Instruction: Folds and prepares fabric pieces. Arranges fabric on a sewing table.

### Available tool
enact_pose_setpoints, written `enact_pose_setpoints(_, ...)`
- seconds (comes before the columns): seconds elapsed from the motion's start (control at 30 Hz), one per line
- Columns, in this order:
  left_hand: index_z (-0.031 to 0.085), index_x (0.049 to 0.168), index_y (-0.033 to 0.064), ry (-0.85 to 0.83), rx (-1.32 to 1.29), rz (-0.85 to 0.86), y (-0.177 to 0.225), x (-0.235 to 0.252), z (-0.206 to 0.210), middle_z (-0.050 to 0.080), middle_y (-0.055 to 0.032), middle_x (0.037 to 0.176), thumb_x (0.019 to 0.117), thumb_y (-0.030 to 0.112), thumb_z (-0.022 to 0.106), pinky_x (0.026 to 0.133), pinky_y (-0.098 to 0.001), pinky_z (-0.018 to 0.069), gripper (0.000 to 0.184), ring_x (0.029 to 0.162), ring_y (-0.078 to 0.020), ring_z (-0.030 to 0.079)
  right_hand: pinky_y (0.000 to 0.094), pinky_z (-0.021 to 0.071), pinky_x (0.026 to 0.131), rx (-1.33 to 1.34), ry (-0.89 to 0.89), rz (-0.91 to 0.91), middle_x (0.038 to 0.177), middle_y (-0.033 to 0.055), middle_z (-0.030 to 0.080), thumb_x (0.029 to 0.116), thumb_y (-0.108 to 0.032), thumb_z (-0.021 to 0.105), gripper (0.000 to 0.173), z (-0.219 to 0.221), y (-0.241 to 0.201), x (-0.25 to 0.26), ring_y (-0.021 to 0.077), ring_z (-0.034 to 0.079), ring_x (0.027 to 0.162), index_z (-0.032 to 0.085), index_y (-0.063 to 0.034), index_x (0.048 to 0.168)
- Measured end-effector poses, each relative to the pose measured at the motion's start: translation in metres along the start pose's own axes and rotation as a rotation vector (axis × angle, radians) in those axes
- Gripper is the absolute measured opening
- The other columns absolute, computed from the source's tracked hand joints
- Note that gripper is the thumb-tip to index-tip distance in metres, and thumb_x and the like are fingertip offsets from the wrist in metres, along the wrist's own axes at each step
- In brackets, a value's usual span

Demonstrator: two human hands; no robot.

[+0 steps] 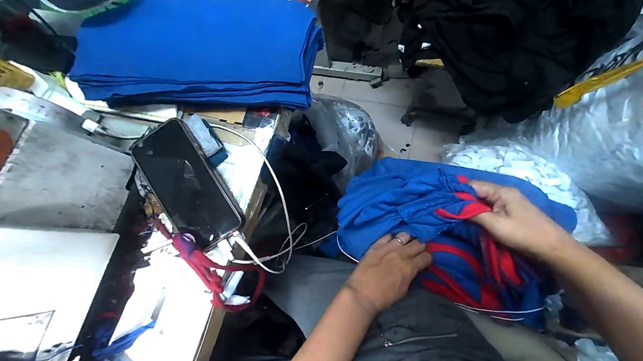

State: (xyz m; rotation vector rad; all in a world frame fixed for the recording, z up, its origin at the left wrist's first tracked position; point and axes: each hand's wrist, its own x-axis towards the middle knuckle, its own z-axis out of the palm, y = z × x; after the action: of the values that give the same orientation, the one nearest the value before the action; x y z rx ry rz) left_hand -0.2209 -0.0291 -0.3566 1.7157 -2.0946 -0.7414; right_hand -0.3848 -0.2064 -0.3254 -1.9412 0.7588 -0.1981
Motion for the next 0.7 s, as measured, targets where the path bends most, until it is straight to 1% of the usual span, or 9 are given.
enact_pose_setpoints(0.07, 0.074, 0.106, 0.0072, 0.172, -0.047, 0.028, 0.006, 0.001, -0.01, 0.073, -0.0087, 0.107, 0.0939, -0.003, 0.059, 0.092, -0.0452, 0.0547, 0.022, 0.105, -0.0271, 0.068, 0.0288, 0.057, 0.08, -0.003, -0.216, 0.004, 0.1, 0.0015, 0.071, 0.0889, -0.01, 0.069, 0.02, -0.009, 0.004, -0.007, 0.006, 0.067, 0.09, 0.069, -0.0072, 0.109)
enact_pose_setpoints(0.13, 0.073, 0.106, 0.0043, 0.319, -0.046, 0.02, 0.012, 0.008, -0.025, 0.073, -0.0103, 0.101, 0.0918, -0.004, 0.061, 0.088, -0.0434, 0.0575, 0.02, 0.099, -0.0263, 0.071, 0.0356, 0.0517, 0.101, -0.076, -0.42, 0.061, 0.13, 0.0051, 0.064, 0.0806, -0.037, 0.077, 0.058, -0.013, 0.001, -0.014, 0.0116, 0.061, 0.12, 0.063, -0.0109, 0.131)
enact_pose_setpoints(0.2, 0.073, 0.105, 0.0032, 0.449, -0.011, 0.059, 0.02, 0.019, -0.034, 0.073, -0.0104, 0.099, 0.0906, -0.003, 0.063, 0.088, -0.0409, 0.058, 0.018, 0.098, -0.0252, 0.071, 0.0481, 0.0441, 0.11, -0.154, -0.367, 0.074, 0.142, 0.0121, 0.058, 0.0754, -0.05, 0.081, 0.078, -0.003, -0.005, -0.019, 0.0238, 0.052, 0.135, 0.059, -0.0095, 0.138)
enact_pose_setpoints(0.23, 0.073, 0.103, 0.0036, 0.514, 0.003, 0.103, 0.025, 0.024, -0.033, 0.073, -0.0101, 0.097, 0.0901, -0.001, 0.065, 0.086, -0.0403, 0.0578, 0.016, 0.097, -0.0251, 0.071, 0.051, 0.0496, 0.101, -0.186, -0.221, 0.006, 0.127, 0.0133, 0.064, 0.0774, -0.046, 0.079, 0.063, 0.007, -0.004, -0.02, 0.0266, 0.06, 0.122, 0.066, -0.0065, 0.125)
enact_pose_setpoints(0.3, 0.074, 0.098, 0.0065, 0.57, 0.014, 0.229, 0.033, 0.028, -0.023, 0.071, -0.0094, 0.095, 0.0902, 0.001, 0.067, 0.08, -0.0403, 0.0563, 0.012, 0.092, -0.0255, 0.068, 0.0519, 0.0552, 0.082, -0.227, -0.005, -0.079, 0.105, 0.016, 0.069, 0.0822, -0.016, 0.07, 0.031, 0.02, -0.001, -0.016, 0.0287, 0.068, 0.097, 0.07, 0.0016, 0.107)
enact_pose_setpoints(0.4, 0.075, 0.101, 0.0079, 0.233, 0.031, 0.27, 0.024, 0.015, 0.008, 0.072, -0.0111, 0.1, 0.0956, 0.0, 0.06, 0.081, -0.0424, 0.0573, 0.017, 0.096, -0.0282, 0.07, 0.0535, 0.0545, 0.083, -0.189, 0.004, 0.001, 0.106, 0.0208, 0.07, 0.0883, 0.003, 0.064, 0.029, 0.018, -0.003, -0.009, 0.0315, 0.069, 0.095, 0.066, 0.0067, 0.117)
enact_pose_setpoints(0.47, 0.072, 0.122, 0.0054, -0.21, -0.025, 0.001, 0.017, 0.011, 0.018, 0.065, -0.0179, 0.132, 0.1012, -0.002, 0.05, 0.1, -0.0516, 0.0506, 0.031, 0.122, -0.0363, 0.062, 0.0539, 0.0529, 0.09, -0.172, -0.038, 0.039, 0.11, 0.0223, 0.069, 0.0916, 0.003, 0.064, 0.032, 0.015, -0.005, -0.006, 0.0323, 0.068, 0.102, 0.064, 0.0067, 0.123)
enact_pose_setpoints(0.53, 0.067, 0.134, 0.0118, -0.462, -0.035, -0.247, 0.015, 0.021, 0.012, 0.05, -0.0163, 0.151, 0.1043, 0.001, 0.047, 0.105, -0.0567, 0.0454, 0.037, 0.136, -0.0378, 0.05, 0.0512, 0.053, 0.093, -0.145, -0.091, 0.068, 0.113, 0.0205, 0.07, 0.0918, 0.004, 0.065, 0.034, 0.012, -0.005, -0.004, 0.029, 0.068, 0.105, 0.064, 0.0048, 0.126)
enact_pose_setpoints(0.7, 0.07, 0.128, 0.013, -0.533, -0.048, -0.214, 0.018, 0.023, -0.008, 0.053, -0.0161, 0.146, 0.1039, 0.003, 0.049, 0.106, -0.0574, 0.0438, 0.034, 0.135, -0.0378, 0.05, 0.0462, 0.0536, 0.09, -0.084, -0.164, 0.137, 0.113, 0.0182, 0.069, 0.0942, 0.005, 0.062, 0.034, 0.006, 0.0, -0.004, 0.0242, 0.068, 0.102, 0.063, 0.0035, 0.128)
